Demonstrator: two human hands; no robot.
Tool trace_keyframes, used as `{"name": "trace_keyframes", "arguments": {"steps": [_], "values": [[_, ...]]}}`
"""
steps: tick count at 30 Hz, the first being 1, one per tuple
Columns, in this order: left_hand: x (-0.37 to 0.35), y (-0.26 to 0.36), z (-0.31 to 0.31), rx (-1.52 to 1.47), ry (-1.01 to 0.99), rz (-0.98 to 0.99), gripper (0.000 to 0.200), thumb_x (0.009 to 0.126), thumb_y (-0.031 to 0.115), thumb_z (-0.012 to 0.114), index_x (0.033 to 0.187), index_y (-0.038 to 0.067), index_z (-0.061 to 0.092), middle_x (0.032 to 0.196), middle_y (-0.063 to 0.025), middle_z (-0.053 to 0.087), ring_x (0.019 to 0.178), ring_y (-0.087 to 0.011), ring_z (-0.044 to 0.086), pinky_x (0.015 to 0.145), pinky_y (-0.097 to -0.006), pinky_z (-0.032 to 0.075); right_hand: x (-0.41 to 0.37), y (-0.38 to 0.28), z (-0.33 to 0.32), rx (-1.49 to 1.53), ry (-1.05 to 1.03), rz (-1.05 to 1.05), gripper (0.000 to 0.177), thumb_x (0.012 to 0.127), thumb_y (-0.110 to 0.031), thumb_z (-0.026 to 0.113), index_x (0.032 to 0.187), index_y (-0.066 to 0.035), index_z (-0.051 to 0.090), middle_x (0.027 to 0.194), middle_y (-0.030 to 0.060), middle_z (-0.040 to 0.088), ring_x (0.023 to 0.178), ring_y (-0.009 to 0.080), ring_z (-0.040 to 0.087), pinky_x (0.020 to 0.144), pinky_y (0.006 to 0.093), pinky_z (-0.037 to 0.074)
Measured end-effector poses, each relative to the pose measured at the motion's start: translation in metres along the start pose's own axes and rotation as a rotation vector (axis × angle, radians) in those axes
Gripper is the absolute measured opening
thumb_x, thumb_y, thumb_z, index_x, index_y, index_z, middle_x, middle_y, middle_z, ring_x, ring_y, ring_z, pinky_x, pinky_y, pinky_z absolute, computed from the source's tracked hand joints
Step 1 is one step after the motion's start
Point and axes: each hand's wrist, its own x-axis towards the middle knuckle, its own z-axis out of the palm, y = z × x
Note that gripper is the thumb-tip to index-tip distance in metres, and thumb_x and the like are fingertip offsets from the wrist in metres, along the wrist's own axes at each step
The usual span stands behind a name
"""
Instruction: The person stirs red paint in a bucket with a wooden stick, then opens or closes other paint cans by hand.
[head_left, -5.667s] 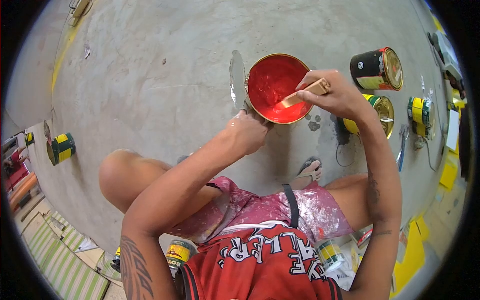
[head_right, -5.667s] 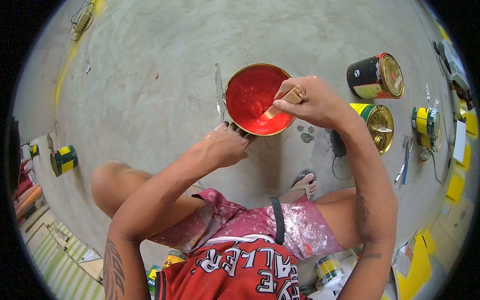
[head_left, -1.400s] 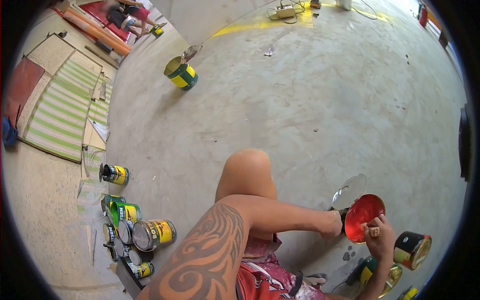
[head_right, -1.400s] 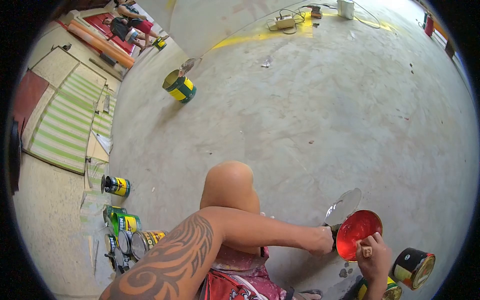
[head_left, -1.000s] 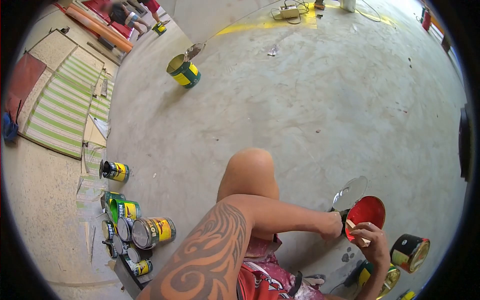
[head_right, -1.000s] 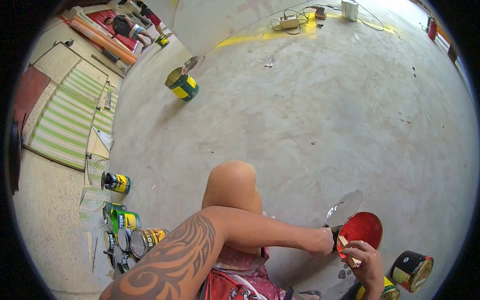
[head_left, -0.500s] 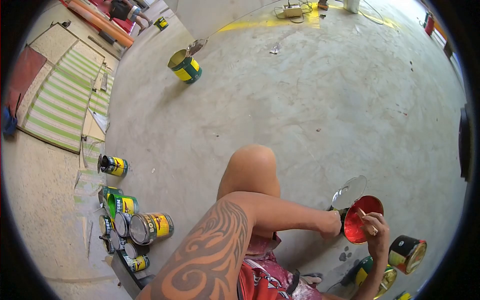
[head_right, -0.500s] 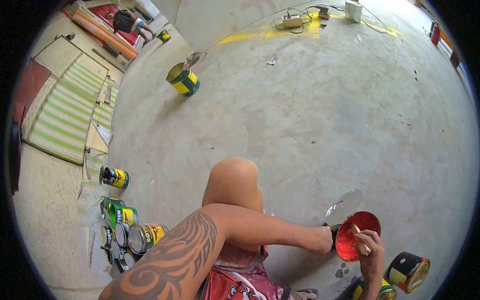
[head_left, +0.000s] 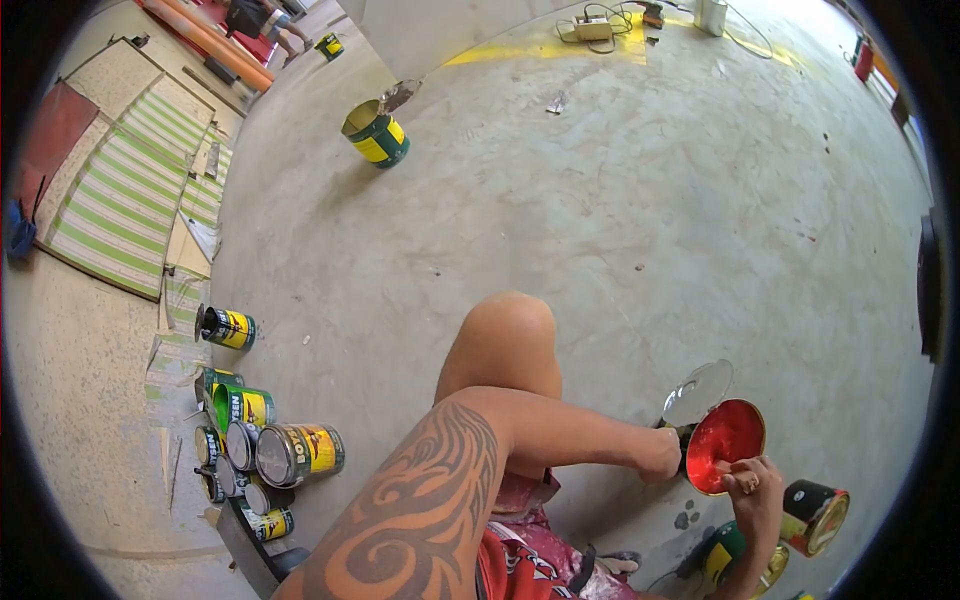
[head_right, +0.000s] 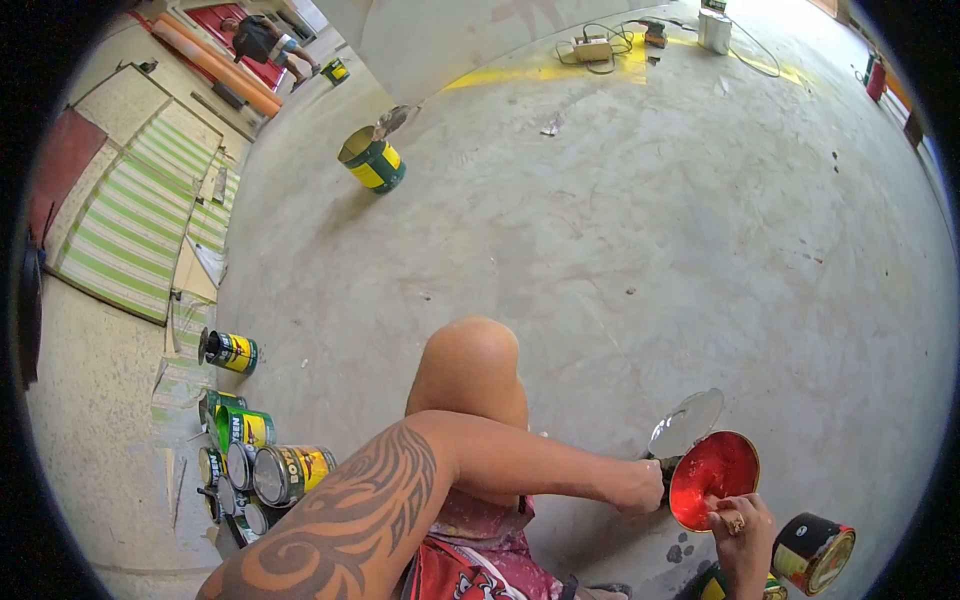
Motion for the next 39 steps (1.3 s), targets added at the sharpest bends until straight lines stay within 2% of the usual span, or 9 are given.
{"name": "trace_keyframes", "arguments": {"steps": [4, 5, 8, 12, 16, 22, 24, 32, 39], "values": [[0.003, 0.001, 0.001, -0.025, -0.007, -0.023, 0.023, 0.080, 0.028, 0.073, 0.095, 0.015, 0.083, 0.102, -0.0088, 0.078, 0.096, -0.0285, 0.074, 0.080, -0.0447, 0.057, 0.005, 0.001, 0.016, 0.222, 0.078, -0.036, 0.014, 0.082, -0.009, 0.078, 0.088, 0.000, 0.071, 0.088, 0.0152, 0.070, 0.081, 0.0318, 0.069, 0.075, 0.0401, 0.053], [0.002, 0.000, 0.000, -0.019, -0.008, -0.018, 0.023, 0.080, 0.028, 0.072, 0.096, 0.015, 0.083, 0.103, -0.0088, 0.078, 0.097, -0.0285, 0.074, 0.081, -0.0447, 0.057, 0.006, 0.006, 0.020, 0.305, 0.066, 0.041, 0.020, 0.090, -0.015, 0.077, 0.098, 0.002, 0.070, 0.087, 0.0088, 0.069, 0.080, 0.0154, 0.064, 0.073, 0.0320, 0.052], [0.001, 0.002, -0.003, -0.014, -0.019, -0.017, 0.024, 0.081, 0.028, 0.071, 0.098, 0.015, 0.083, 0.104, -0.0092, 0.078, 0.097, -0.0287, 0.074, 0.081, -0.0444, 0.057, 0.012, 0.015, 0.037, 0.553, 0.219, 0.296, 0.021, 0.096, -0.019, 0.075, 0.102, 0.000, 0.070, 0.090, 0.0049, 0.067, 0.083, 0.0119, 0.062, 0.074, 0.0293, 0.052], [-0.002, 0.003, -0.008, -0.015, -0.053, -0.018, 0.024, 0.082, 0.025, 0.070, 0.098, 0.014, 0.083, 0.105, -0.0103, 0.078, 0.098, -0.0295, 0.074, 0.081, -0.0441, 0.057, 0.015, 0.045, 0.059, 0.784, 0.471, 0.319, 0.021, 0.101, -0.016, 0.070, 0.111, 0.002, 0.069, 0.099, 0.0061, 0.068, 0.086, 0.0130, 0.065, 0.076, 0.0257, 0.054], [0.001, 0.001, -0.005, -0.030, -0.067, -0.031, 0.022, 0.081, 0.026, 0.071, 0.096, 0.014, 0.083, 0.104, -0.0099, 0.078, 0.096, -0.0291, 0.074, 0.080, -0.0445, 0.057, 0.014, 0.043, 0.049, 0.635, 0.610, 0.284, 0.022, 0.101, -0.017, 0.070, 0.108, 0.004, 0.070, 0.098, 0.0068, 0.070, 0.089, 0.0140, 0.066, 0.078, 0.0269, 0.055], [-0.023, 0.002, -0.037, -0.076, -0.119, 0.077, 0.023, 0.084, 0.026, 0.071, 0.097, 0.009, 0.080, 0.093, -0.0125, 0.077, 0.091, -0.0306, 0.075, 0.082, -0.0456, 0.055, 0.011, 0.027, 0.029, 0.142, 0.480, 0.098, 0.020, 0.097, -0.016, 0.072, 0.108, 0.001, 0.073, 0.099, 0.0169, 0.075, 0.087, 0.0252, 0.072, 0.082, 0.0369, 0.055], [-0.022, -0.001, -0.039, -0.099, -0.152, 0.121, 0.025, 0.086, 0.027, 0.070, 0.099, 0.008, 0.079, 0.094, -0.0129, 0.077, 0.092, -0.0310, 0.075, 0.084, -0.0459, 0.055, 0.015, 0.021, 0.033, 0.127, 0.522, 0.018, 0.014, 0.096, -0.013, 0.071, 0.098, 0.001, 0.076, 0.096, 0.0156, 0.076, 0.091, 0.0280, 0.072, 0.083, 0.0359, 0.055], [-0.017, 0.006, -0.038, -0.107, -0.215, -0.043, 0.031, 0.092, 0.032, 0.068, 0.106, 0.007, 0.077, 0.098, -0.0141, 0.077, 0.096, -0.0328, 0.074, 0.089, -0.0468, 0.055, 0.012, 0.019, 0.034, 0.393, 0.382, -0.012, 0.026, 0.089, -0.014, 0.079, 0.110, -0.002, 0.071, 0.103, 0.0155, 0.074, 0.092, 0.0303, 0.071, 0.084, 0.0372, 0.055], [-0.018, 0.006, -0.046, -0.122, -0.274, -0.090, 0.043, 0.097, 0.042, 0.066, 0.114, 0.005, 0.074, 0.102, -0.0168, 0.076, 0.100, -0.0364, 0.073, 0.092, -0.0488, 0.055, 0.001, 0.031, 0.007, 0.474, -0.027, 0.127, 0.027, 0.090, -0.022, 0.079, 0.108, -0.003, 0.073, 0.098, 0.0118, 0.075, 0.087, 0.0220, 0.070, 0.081, 0.0346, 0.054]]}}
